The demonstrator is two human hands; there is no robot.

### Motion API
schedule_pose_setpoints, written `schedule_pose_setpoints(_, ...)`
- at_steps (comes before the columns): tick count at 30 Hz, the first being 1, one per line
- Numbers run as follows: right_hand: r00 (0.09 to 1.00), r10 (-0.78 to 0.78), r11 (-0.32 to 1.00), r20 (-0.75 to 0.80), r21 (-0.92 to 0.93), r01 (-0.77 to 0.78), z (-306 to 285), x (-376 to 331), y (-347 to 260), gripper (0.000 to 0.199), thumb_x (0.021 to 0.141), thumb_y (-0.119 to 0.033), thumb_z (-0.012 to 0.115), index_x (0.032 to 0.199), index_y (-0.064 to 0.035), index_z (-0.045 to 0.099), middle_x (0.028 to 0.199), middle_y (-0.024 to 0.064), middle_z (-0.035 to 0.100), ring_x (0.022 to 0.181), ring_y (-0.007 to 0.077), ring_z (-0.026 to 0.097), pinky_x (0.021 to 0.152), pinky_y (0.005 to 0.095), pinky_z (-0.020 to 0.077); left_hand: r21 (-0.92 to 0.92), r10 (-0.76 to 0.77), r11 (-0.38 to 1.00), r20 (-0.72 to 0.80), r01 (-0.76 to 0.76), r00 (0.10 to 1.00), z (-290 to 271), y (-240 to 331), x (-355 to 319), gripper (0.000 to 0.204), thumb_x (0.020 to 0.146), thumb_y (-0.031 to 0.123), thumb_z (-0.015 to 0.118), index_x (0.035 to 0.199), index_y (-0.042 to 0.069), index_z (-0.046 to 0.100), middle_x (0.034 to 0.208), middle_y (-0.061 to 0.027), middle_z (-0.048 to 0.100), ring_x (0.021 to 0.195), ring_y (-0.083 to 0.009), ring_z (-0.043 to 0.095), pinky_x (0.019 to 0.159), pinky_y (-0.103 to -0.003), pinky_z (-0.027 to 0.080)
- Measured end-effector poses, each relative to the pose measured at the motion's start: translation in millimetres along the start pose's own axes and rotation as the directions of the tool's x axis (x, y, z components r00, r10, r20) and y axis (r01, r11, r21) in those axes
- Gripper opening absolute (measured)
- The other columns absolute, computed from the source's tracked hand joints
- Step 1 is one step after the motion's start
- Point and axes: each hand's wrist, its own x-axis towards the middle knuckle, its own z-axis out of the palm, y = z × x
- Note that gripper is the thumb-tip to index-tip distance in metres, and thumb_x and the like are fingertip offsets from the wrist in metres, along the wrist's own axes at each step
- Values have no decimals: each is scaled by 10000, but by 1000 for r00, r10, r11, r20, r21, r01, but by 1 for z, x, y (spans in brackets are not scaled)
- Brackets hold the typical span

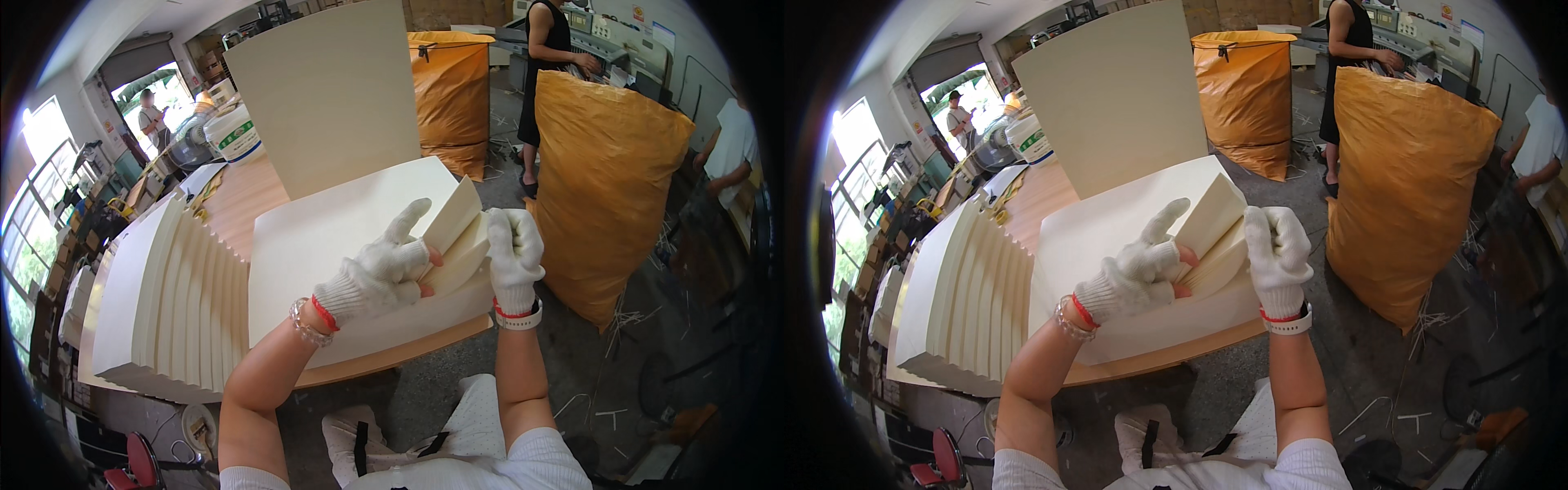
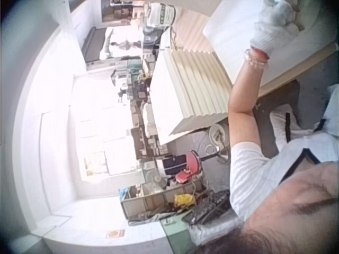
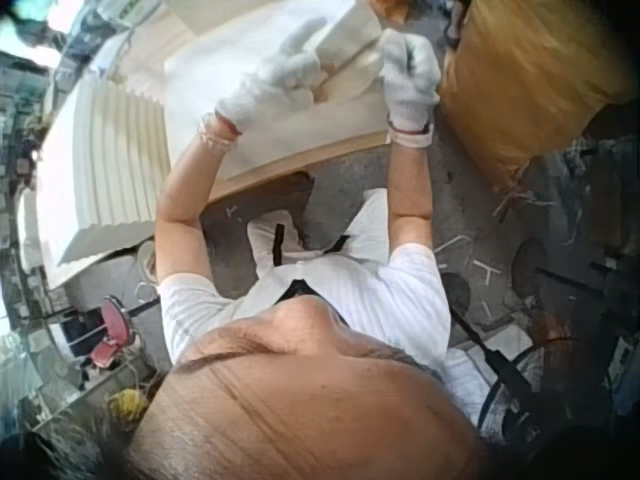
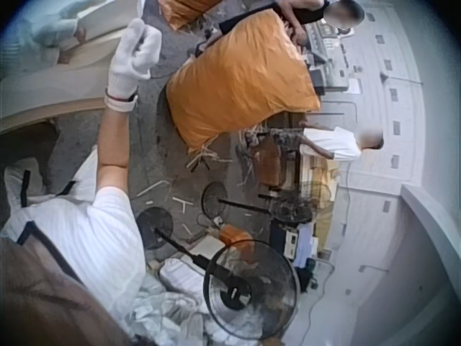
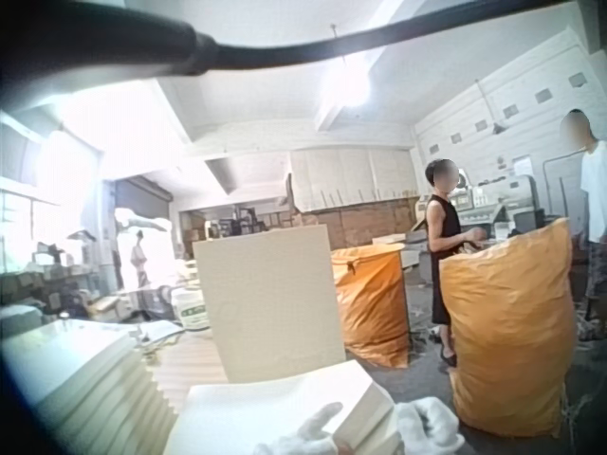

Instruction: The person fans a stack of paper sheets to align them, checks the edges, and then places the stack onto a larger pile on a workbench.

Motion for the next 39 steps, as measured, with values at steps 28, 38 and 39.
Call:
schedule_pose_setpoints(28,1000,10,1000,-21,26,-9,-1,-4,3,167,981,-93,659,842,-44,580,673,-39,541,568,18,470,511,227,402,-141,75,987,13,-73,997,1,-10,-1,359,745,-104,749,1055,41,638,1076,-108,670,1340,-322,474,979,-388,478)
schedule_pose_setpoints(38,728,-250,789,638,-301,535,-9,-34,-26,245,882,-73,653,1110,15,657,1066,199,661,999,425,622,915,483,501,478,144,876,-134,-63,980,6,13,-18,480,763,160,785,1220,84,662,1040,-83,706,822,-209,700,680,-318,554)
schedule_pose_setpoints(39,739,-195,789,645,-345,509,-10,-38,-22,268,876,-95,669,1127,1,670,1075,202,667,1004,417,628,905,480,500,587,156,809,-154,-37,976,11,14,-20,495,763,216,796,1219,83,656,1036,-81,701,834,-213,704,681,-326,558)
